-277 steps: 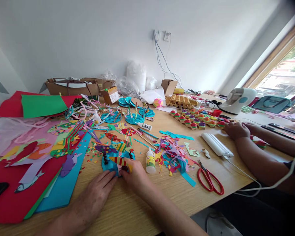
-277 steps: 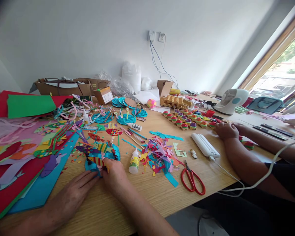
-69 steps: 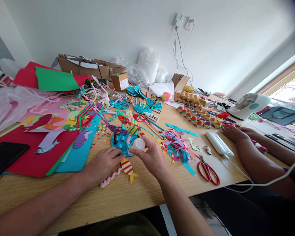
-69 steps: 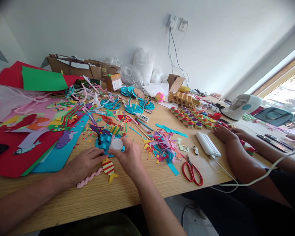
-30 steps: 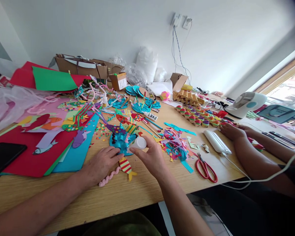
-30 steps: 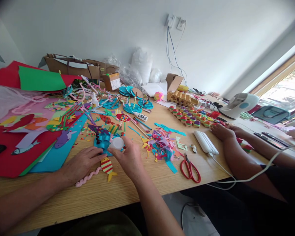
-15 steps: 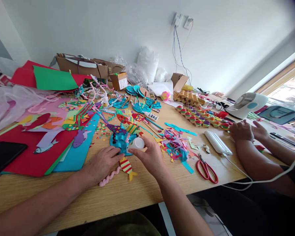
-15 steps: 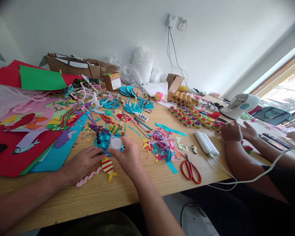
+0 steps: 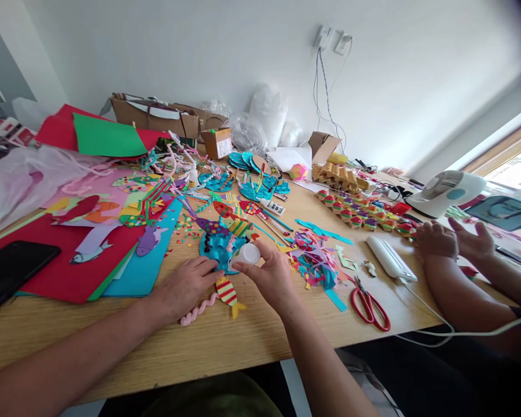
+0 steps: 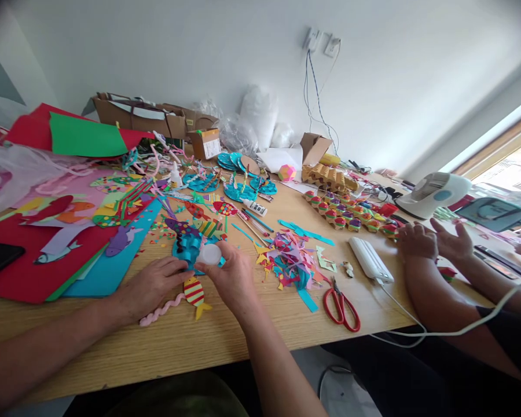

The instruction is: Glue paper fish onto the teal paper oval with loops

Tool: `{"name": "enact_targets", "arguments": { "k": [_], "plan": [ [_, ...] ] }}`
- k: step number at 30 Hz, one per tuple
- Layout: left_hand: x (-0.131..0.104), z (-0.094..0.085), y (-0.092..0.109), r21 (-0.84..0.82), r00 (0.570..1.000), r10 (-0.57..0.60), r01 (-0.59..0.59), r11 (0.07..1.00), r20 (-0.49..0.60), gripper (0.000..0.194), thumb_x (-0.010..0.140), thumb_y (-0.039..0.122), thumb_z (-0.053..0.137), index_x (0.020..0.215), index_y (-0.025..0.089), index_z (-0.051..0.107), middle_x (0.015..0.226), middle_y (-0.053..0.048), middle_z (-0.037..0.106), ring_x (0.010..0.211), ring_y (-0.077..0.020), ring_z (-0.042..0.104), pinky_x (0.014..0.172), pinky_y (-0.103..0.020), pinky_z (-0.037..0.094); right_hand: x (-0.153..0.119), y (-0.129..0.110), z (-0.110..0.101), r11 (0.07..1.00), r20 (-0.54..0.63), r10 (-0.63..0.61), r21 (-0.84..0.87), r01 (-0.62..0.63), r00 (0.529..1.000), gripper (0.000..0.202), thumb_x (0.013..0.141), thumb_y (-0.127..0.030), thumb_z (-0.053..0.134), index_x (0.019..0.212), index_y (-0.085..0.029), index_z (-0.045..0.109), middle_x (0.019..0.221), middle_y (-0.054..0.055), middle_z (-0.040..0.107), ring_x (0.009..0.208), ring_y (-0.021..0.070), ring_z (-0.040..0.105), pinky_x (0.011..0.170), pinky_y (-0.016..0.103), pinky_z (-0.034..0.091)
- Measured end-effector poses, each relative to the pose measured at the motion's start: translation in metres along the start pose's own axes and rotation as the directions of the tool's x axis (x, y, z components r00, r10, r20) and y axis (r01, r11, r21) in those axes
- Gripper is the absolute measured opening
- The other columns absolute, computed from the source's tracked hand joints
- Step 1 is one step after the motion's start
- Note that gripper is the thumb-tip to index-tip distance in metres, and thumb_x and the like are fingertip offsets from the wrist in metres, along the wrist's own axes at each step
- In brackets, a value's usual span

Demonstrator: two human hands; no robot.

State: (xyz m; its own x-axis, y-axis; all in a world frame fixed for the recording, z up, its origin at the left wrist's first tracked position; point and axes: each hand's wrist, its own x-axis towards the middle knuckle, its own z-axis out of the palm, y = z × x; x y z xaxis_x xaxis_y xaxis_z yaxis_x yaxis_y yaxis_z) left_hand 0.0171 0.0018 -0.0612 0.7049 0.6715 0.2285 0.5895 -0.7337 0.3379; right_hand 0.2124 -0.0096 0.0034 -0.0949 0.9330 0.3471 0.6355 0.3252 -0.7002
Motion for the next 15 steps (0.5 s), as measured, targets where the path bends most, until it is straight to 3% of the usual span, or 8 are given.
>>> {"name": "enact_targets", "arguments": {
  "k": [7, 15],
  "plan": [
    [-0.0025, 0.0088, -0.0043, 0.028, 1.000, 0.021, -0.021, 0.999, -0.014, 0.032, 0.085, 0.012, 0.037, 0.101, 0.029, 0.060, 0.083, -0.001, 0.061, 0.077, -0.0158, 0.056, 0.060, -0.025, 0.043, 0.0006, 0.0007, 0.0031, 0.999, -0.047, -0.041, 0.006, 0.042, 0.998, 0.014, 0.069, -0.030, 0.064, 0.064, -0.019, 0.056, 0.059, -0.004, 0.057, 0.056, 0.0114, 0.051, 0.052, 0.020, 0.034],
    [-0.0017, 0.0053, -0.0070, 0.129, 0.995, 0.078, -0.069, 0.989, -0.067, 0.034, 0.085, 0.013, 0.042, 0.114, 0.026, 0.053, 0.107, -0.005, 0.057, 0.093, -0.0171, 0.052, 0.076, -0.028, 0.046, -0.0032, 0.0074, 0.0059, 0.993, -0.104, 0.005, 0.115, 0.007, 0.995, 0.021, 0.065, -0.034, 0.069, 0.060, -0.019, 0.055, 0.055, -0.005, 0.053, 0.053, 0.0104, 0.047, 0.052, 0.020, 0.034]
  ]
}}
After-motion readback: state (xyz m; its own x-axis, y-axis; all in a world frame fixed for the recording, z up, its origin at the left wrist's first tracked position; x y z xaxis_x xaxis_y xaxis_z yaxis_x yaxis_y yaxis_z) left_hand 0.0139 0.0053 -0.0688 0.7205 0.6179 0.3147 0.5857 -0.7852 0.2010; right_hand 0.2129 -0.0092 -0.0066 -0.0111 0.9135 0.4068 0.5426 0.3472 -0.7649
